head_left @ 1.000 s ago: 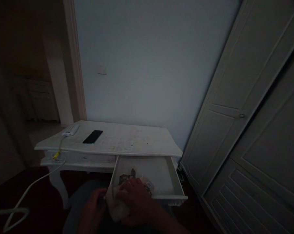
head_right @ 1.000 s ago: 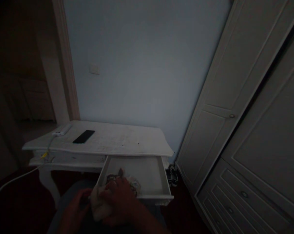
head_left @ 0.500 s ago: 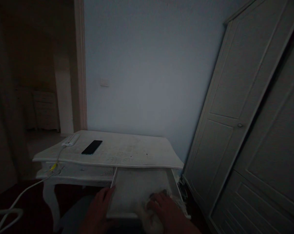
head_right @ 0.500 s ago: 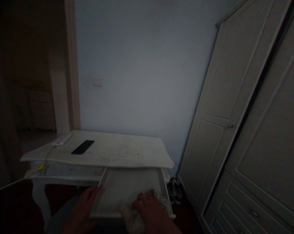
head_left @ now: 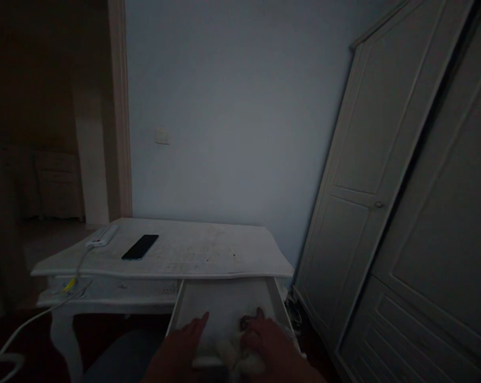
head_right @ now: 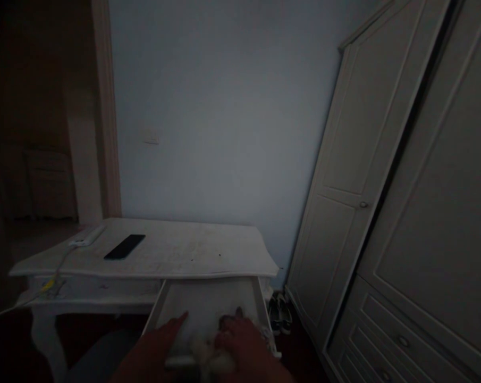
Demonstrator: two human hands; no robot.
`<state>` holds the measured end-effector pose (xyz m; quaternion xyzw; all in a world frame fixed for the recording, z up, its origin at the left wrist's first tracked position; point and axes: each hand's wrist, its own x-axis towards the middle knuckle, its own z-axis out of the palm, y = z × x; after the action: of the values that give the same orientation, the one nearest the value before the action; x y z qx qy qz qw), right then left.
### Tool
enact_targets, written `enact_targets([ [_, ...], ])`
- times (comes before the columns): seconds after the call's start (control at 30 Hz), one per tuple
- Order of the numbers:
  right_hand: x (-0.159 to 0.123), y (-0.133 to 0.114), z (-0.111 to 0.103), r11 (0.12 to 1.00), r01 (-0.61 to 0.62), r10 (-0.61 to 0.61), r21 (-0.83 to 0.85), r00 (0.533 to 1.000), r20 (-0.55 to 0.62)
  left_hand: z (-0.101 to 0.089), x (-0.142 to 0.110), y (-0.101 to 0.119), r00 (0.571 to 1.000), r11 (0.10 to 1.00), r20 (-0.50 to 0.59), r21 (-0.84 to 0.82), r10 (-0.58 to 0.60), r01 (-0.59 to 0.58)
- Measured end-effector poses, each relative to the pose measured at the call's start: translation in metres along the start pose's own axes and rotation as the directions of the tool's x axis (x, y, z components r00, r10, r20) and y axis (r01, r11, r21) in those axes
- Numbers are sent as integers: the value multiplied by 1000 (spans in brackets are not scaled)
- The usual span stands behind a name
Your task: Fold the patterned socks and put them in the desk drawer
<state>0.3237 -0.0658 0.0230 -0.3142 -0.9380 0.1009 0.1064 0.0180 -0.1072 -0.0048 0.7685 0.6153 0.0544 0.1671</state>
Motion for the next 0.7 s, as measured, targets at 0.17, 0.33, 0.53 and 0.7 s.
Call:
enact_targets([
  [0.17, -25, 4, -29, 976, -173, 174, 129, 985, 7, -1, -4, 5, 999, 999, 23, 21, -41, 41],
  [0.33, 29, -28, 16, 991, -49, 53, 127, 998, -28, -3, -3, 9, 999, 998, 30, 65, -19, 17],
  [0.53, 69, -55, 42, 994, -11, 18, 112, 998, -56, 1, -1, 3, 998, 996, 30, 77, -52, 50],
  [0.7, 20, -23, 5, 979, -200, 202, 49, 979, -40, -6, -7, 12, 997, 993, 7, 87, -83, 82],
])
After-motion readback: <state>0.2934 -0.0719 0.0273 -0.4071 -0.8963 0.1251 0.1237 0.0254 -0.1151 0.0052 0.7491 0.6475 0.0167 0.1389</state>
